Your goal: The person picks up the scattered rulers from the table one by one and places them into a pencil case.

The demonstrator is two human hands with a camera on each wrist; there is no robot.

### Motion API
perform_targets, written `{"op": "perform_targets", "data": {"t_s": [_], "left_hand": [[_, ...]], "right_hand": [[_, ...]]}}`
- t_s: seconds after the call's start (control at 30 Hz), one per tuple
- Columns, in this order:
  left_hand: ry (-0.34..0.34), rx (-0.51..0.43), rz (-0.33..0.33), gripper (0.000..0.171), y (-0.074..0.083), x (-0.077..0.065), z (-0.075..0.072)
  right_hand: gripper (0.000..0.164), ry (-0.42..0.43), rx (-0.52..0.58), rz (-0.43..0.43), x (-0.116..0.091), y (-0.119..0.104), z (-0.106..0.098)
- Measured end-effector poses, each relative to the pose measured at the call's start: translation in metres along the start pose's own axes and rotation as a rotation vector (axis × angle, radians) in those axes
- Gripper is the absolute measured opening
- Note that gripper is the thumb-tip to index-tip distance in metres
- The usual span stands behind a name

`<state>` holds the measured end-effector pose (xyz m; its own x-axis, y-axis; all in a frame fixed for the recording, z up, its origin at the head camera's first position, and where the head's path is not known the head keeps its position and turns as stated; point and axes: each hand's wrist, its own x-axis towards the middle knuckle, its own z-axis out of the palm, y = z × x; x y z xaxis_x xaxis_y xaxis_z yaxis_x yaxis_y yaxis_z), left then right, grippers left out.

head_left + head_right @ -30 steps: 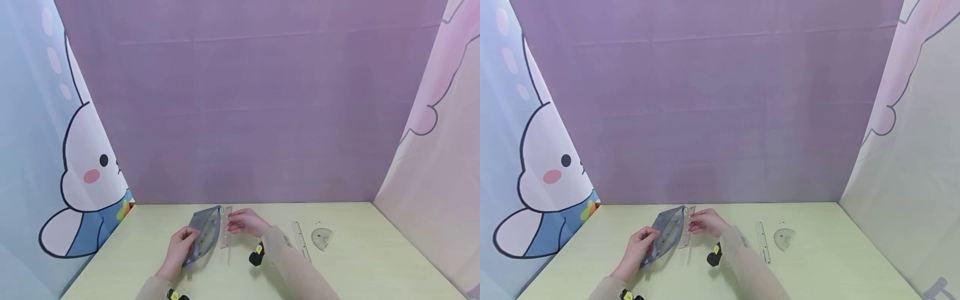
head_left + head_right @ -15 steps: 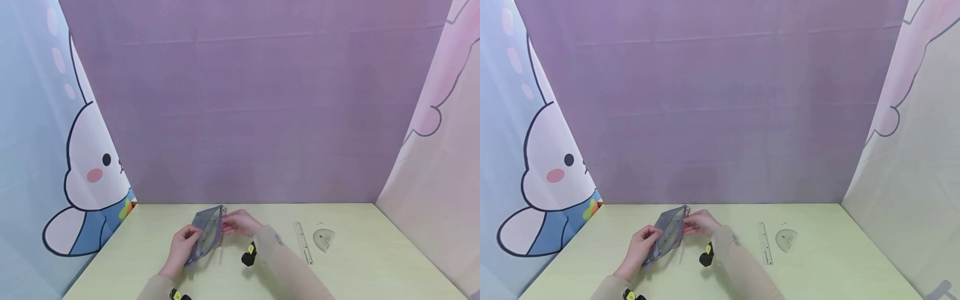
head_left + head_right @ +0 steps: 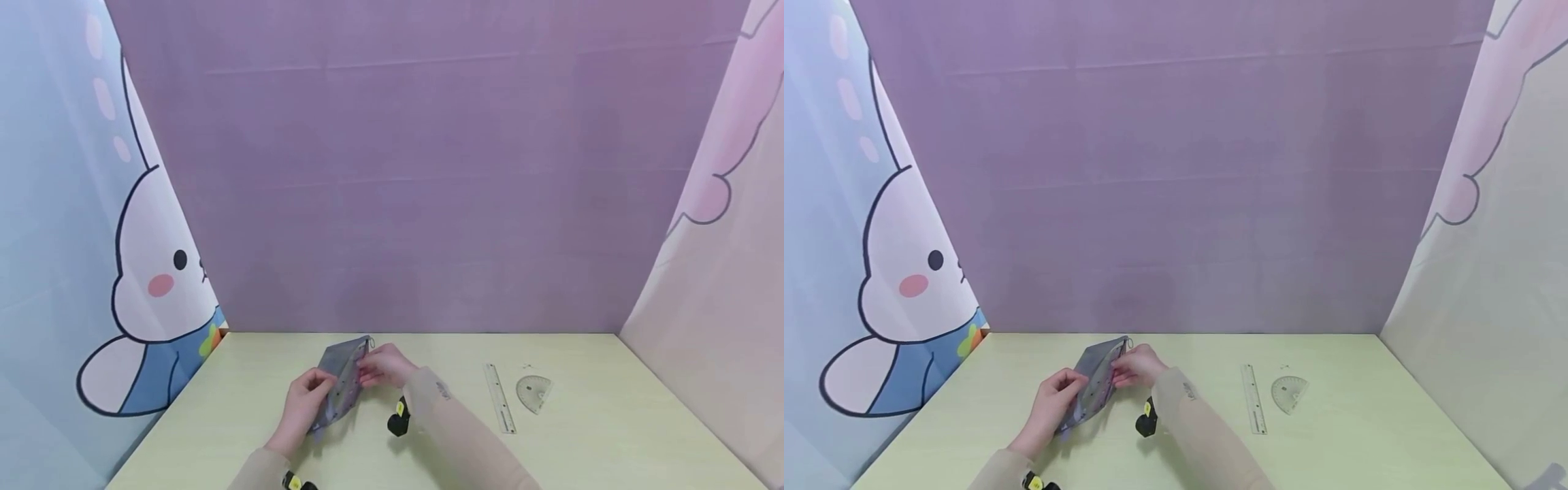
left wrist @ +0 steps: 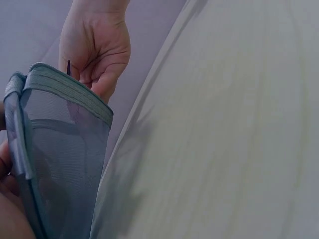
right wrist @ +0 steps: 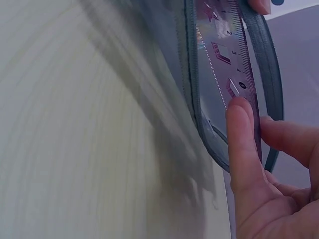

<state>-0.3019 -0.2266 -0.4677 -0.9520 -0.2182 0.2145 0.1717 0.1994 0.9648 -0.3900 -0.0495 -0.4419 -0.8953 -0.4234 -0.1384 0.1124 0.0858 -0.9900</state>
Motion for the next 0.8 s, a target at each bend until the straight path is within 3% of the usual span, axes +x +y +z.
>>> {"op": "perform_targets", "data": {"t_s": [0.3, 0.8], "left_hand": [[0.010, 0.016, 0.007, 0.008, -0.001, 0.001, 0.002], [-0.015, 0.034, -0.036, 0.013, -0.001, 0.000, 0.002]], "right_hand": [[0.009, 0.050, -0.048, 0.021, 0.003, 0.001, 0.007], [0.006, 0.082, -0.105, 0.009, 0.011, 0.009, 0.015]]}}
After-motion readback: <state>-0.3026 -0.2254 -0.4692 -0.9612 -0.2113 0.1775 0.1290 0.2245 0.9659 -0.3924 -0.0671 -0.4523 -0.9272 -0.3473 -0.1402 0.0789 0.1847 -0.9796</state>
